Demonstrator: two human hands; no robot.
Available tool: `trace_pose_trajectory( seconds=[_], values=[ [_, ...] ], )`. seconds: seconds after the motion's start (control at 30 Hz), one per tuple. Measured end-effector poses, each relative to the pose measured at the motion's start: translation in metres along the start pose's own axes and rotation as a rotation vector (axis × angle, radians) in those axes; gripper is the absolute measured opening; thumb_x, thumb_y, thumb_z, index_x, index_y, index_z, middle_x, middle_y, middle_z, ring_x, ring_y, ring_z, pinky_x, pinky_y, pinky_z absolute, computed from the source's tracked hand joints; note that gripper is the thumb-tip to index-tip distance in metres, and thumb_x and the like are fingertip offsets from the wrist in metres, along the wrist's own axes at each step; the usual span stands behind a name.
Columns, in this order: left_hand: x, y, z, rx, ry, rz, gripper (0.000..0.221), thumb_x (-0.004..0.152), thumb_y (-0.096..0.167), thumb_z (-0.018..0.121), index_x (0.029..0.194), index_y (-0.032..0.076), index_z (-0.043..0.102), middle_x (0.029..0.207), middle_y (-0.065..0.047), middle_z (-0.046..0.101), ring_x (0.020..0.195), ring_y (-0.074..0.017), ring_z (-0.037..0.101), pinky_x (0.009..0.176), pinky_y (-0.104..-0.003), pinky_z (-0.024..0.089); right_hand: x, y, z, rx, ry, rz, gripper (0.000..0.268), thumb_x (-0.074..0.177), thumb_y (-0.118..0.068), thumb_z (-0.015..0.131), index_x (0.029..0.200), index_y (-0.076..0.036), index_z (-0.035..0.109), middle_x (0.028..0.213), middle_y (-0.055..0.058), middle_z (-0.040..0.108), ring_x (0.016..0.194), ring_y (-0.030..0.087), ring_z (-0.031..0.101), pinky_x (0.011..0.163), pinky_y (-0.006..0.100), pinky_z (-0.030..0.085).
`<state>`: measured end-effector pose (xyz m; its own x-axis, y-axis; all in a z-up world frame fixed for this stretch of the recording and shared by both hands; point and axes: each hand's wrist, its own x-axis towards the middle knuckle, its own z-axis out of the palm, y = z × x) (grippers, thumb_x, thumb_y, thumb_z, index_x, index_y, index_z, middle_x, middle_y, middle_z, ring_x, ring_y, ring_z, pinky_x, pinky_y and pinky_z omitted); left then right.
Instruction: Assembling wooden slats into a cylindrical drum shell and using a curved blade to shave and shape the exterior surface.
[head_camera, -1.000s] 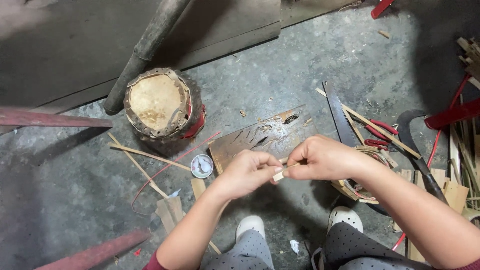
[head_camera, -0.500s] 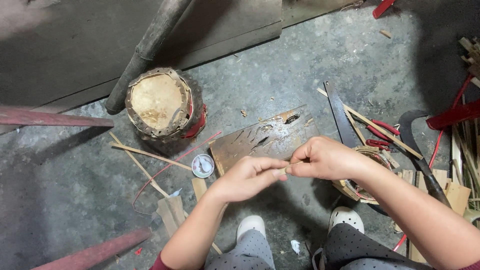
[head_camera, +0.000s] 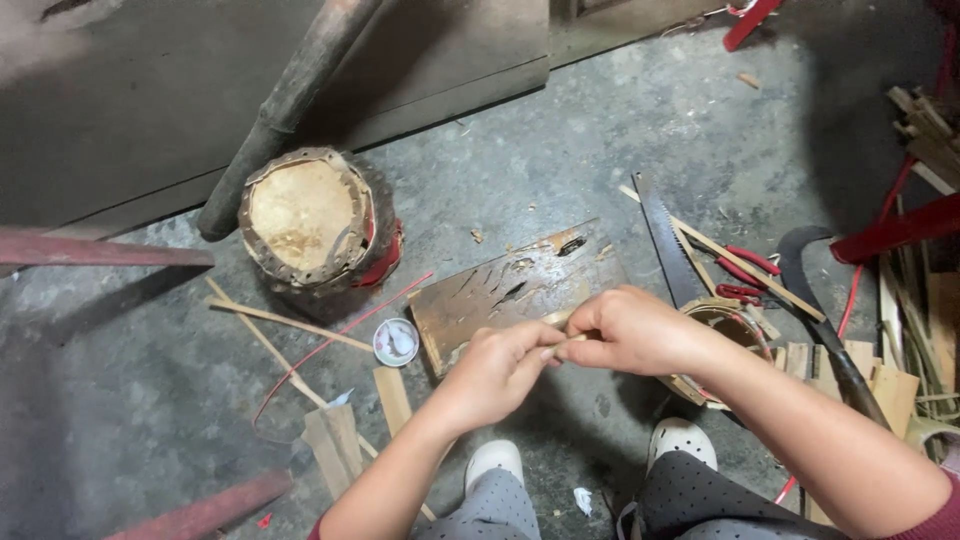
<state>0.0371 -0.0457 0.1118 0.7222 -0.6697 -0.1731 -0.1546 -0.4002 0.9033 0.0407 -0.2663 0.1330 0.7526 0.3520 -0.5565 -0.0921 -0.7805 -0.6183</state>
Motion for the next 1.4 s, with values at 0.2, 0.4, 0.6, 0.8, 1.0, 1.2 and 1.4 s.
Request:
trace_pose_trajectory(
  seconds=[0.2,0.4,0.6,0.8,1.0,1.2,1.4],
  values=[
    [-0.003,-0.008,0.000,0.039,-0.029,-0.011,0.019,0.095,0.013,0.062,0.114,0.013,0.065,0.092,-0.007,0.081,0.092,-0.0323,0.076,0.080,-0.048,0.059,0.008,0.018,0.024,-0.051,0.135,-0.213,0.021,0.085,-0.037,0.071,0.076,-0.019,0.077,0.071,0.006,0.073,0.079,0.032,0.074,0.071,0.042,0.058],
    [-0.013,-0.005,-0.003,0.052,-0.069,-0.067,0.014,0.097,0.014,0.060,0.110,0.012,0.064,0.089,-0.006,0.081,0.087,-0.0309,0.075,0.078,-0.046,0.058,0.002,0.009,0.028,-0.128,0.193,-0.338,0.019,0.087,-0.034,0.071,0.076,-0.019,0.077,0.066,0.005,0.071,0.071,0.032,0.073,0.067,0.041,0.058],
    [-0.019,-0.004,0.000,0.152,-0.035,-0.007,0.013,0.097,0.012,0.059,0.109,0.012,0.064,0.086,-0.012,0.078,0.086,-0.0368,0.074,0.077,-0.047,0.059,-0.001,0.014,0.032,-0.055,0.124,-0.396,0.019,0.094,-0.023,0.064,0.083,-0.011,0.073,0.073,0.012,0.070,0.077,0.040,0.072,0.070,0.045,0.057],
    [-0.026,-0.004,0.004,0.225,-0.001,0.031,0.017,0.097,0.010,0.058,0.115,0.009,0.061,0.088,-0.016,0.076,0.091,-0.0399,0.072,0.080,-0.050,0.059,0.000,0.014,0.051,-0.350,0.346,-0.544,0.018,0.090,-0.025,0.068,0.075,-0.015,0.066,0.071,0.002,0.066,0.076,0.031,0.070,0.073,0.039,0.054],
    [-0.026,-0.028,0.020,0.356,0.092,0.112,0.019,0.092,0.014,0.062,0.111,0.012,0.064,0.087,-0.011,0.076,0.098,-0.0347,0.072,0.093,-0.048,0.054,0.003,0.027,0.065,-0.468,0.587,-0.736,0.022,0.090,-0.023,0.066,0.069,-0.018,0.061,0.065,-0.003,0.060,0.069,0.021,0.065,0.072,0.035,0.049],
    [-0.026,-0.021,0.024,0.665,0.207,0.228,0.017,0.094,0.025,0.063,0.104,0.017,0.075,0.094,-0.008,0.079,0.124,-0.0290,0.059,0.112,-0.056,0.027,0.004,0.039,0.072,-0.574,0.715,-0.784,0.025,0.092,-0.024,0.064,0.068,-0.017,0.060,0.065,-0.003,0.056,0.066,0.020,0.060,0.071,0.036,0.046],
    [-0.022,-0.035,0.031,0.574,0.271,0.282,0.013,0.100,0.023,0.063,0.102,0.020,0.075,0.097,-0.001,0.077,0.115,-0.0244,0.065,0.096,-0.042,0.045,0.003,0.037,0.070,-0.626,0.830,-0.849,0.024,0.093,-0.020,0.062,0.069,-0.015,0.060,0.064,0.001,0.052,0.063,0.022,0.057,0.072,0.040,0.047]
  ],
)
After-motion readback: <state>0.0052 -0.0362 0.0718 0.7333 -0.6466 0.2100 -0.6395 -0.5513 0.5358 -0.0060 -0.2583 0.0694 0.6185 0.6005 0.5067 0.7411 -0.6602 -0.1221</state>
